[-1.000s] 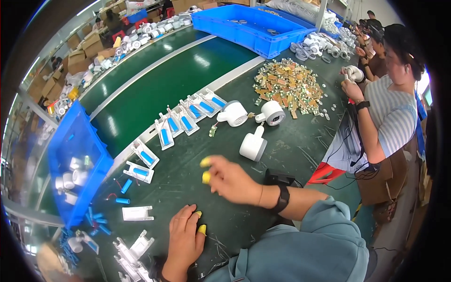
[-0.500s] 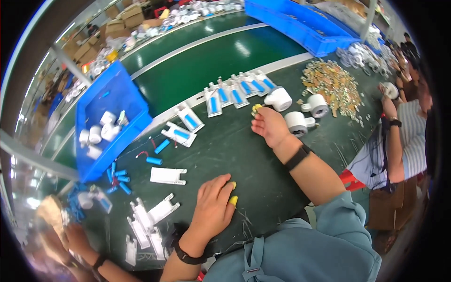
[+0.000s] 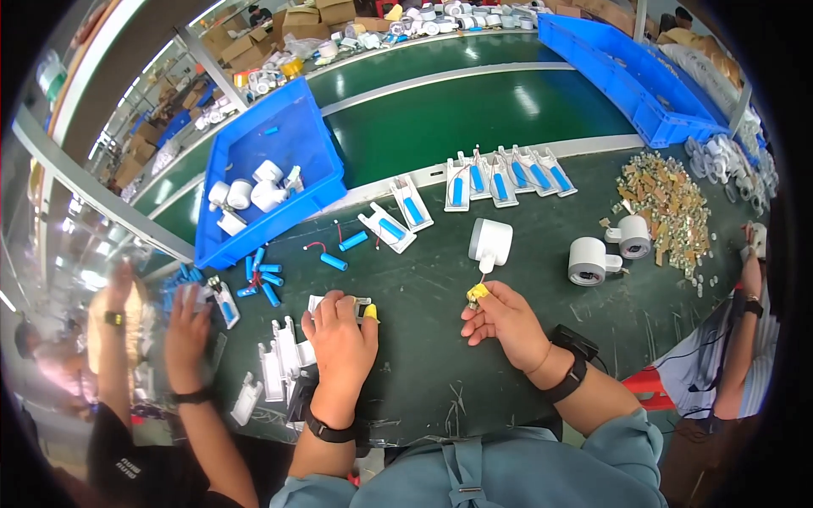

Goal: Assembling small electronic parts and plastic housings on a factory production line.

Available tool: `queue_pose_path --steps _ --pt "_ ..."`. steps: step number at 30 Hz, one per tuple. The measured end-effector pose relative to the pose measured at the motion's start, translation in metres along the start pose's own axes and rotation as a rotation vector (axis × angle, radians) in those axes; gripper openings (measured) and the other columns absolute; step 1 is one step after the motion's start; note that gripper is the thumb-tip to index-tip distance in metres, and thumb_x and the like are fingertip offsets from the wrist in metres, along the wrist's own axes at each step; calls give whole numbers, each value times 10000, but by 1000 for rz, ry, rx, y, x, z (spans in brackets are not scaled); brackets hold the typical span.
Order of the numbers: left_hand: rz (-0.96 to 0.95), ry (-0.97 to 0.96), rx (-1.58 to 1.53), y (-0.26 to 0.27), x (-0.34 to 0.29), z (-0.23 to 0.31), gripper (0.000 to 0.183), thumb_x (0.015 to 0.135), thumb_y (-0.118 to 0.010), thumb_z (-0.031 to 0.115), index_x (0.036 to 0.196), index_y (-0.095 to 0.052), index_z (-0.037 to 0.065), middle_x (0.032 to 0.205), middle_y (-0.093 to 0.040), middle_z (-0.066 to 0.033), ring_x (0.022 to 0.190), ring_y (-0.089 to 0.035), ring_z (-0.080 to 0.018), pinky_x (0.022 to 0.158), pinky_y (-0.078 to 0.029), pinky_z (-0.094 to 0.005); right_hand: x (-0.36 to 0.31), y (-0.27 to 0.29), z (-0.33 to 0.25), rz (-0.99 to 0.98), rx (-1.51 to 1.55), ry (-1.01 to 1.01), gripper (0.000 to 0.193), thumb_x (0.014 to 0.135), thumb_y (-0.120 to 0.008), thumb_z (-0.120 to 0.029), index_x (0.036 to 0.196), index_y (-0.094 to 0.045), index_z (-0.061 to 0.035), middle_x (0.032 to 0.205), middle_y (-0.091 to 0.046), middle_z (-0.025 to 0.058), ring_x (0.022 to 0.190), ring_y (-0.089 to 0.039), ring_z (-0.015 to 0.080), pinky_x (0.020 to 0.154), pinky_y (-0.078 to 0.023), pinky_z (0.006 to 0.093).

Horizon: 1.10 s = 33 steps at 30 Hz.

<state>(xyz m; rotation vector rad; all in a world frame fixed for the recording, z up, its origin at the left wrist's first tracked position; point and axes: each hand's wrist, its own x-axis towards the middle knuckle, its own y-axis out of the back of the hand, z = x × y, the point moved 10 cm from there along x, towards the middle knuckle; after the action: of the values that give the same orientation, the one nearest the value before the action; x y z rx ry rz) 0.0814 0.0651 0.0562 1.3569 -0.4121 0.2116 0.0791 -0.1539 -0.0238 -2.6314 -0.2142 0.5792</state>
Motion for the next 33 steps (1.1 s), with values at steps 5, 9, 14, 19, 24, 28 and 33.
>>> queue_pose_path --steps 5,9,14,19,24,28,33 --pt "56 -83 25 43 -3 30 339 788 -638 65 1113 -573 -3 1209 -569 -189 1084 -558 -371 972 -381 -463 -2 11 -4 -1 70 22 179 1003 -445 -179 1099 -485 -33 882 -588 76 697 -623 158 600 -534 271" --pt "-243 -100 -182 43 9 16 364 812 -630 101 1164 -576 23 1155 -618 -195 1037 -593 -391 928 -434 -460 3 10 -3 -5 90 34 191 991 -455 -161 1124 -479 -25 886 -585 78 697 -619 151 595 -531 271" --pt "-341 211 -182 -5 98 -56 411 886 -604 184 1240 -528 -11 903 -675 -196 814 -665 -331 707 -510 -392 2 11 -4 -27 63 29 206 975 -481 -135 1144 -482 -18 899 -588 82 696 -614 141 590 -525 271" --pt "-341 537 -494 -79 112 -152 305 884 -581 217 1054 -659 -24 741 -668 -82 620 -604 -157 571 -450 -289 9 -1 1 -85 14 59 219 966 -494 -137 1145 -487 -11 910 -593 83 697 -613 137 590 -524 269" --pt "-81 377 -508 -38 106 -106 256 867 -635 153 1035 -658 -38 817 -656 -43 721 -597 -97 655 -469 -229 3 5 -2 -52 58 84 214 958 -498 -124 1132 -494 0 905 -600 85 683 -611 132 574 -522 264" --pt "-44 351 -853 -16 67 -37 174 848 -633 8 1020 -606 -4 880 -644 -32 781 -594 -97 722 -464 -221 2 5 -2 -48 -7 93 226 957 -504 -134 1126 -498 15 882 -608 94 652 -607 128 548 -518 259" --pt "-372 274 -1161 -23 21 49 191 858 -616 -78 1008 -595 39 944 -636 -14 864 -594 -86 790 -470 -215 9 10 1 -63 -31 63 259 966 -506 -155 1156 -497 20 901 -611 97 697 -625 136 588 -534 263"
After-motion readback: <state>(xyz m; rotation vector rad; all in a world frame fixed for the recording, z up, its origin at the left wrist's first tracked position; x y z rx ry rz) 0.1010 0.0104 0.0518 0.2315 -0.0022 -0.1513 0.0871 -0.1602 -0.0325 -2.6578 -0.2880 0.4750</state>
